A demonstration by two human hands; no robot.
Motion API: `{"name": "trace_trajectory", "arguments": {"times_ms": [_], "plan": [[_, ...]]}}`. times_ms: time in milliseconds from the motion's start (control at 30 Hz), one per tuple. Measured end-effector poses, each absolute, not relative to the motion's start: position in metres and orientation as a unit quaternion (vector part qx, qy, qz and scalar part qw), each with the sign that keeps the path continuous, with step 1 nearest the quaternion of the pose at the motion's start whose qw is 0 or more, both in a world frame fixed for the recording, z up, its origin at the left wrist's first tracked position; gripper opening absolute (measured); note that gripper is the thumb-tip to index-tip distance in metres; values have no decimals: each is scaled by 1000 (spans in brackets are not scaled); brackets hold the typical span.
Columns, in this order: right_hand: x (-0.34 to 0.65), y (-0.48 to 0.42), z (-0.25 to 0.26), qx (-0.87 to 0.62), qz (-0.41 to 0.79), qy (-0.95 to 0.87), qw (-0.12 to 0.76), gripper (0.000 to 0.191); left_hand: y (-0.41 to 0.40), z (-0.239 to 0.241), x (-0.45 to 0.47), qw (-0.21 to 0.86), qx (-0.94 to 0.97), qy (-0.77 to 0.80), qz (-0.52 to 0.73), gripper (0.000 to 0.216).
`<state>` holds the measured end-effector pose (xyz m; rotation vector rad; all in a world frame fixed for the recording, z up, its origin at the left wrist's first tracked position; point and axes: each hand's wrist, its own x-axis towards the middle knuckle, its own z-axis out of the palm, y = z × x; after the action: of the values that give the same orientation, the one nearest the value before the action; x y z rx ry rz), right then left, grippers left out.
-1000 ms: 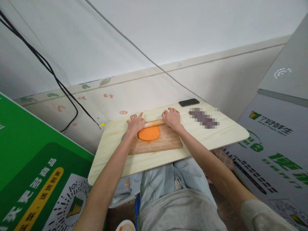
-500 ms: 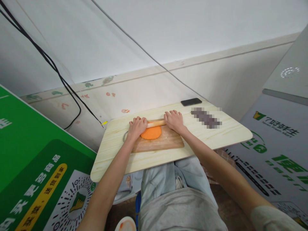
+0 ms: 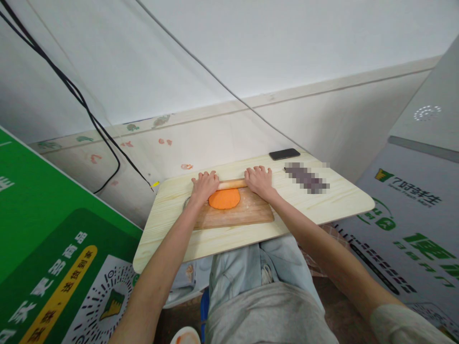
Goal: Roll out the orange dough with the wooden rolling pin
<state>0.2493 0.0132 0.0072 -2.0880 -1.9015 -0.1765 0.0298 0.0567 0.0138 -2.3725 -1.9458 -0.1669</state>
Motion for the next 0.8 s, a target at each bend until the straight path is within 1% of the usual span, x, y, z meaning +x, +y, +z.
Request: {"name": "trace_trajectory", "arguments": {"times_ms": [100,200,400,500,667,800], "plan": [[250,13,4,-727,-67,-663,165,48,59,19,35,43,-791,-608,-54,48],[251,13,0,-720,-70,-667,175,48,62,25,50,10,-812,-581,-60,50],[253,12,-2,-719,-63,-670,174,48,70,29,77,-62,-789,-609,-58,66],[252,11,2,-714,-69,-674,177,48,70,27,78,-81,-773,-626,-57,69],[249,3,7,-713,-78,-674,176,50,57,21,73,-40,-779,-620,-83,67],[248,-10,5,-707,-72,-683,167,47,39,12,70,0,-787,-609,-97,61]]}}
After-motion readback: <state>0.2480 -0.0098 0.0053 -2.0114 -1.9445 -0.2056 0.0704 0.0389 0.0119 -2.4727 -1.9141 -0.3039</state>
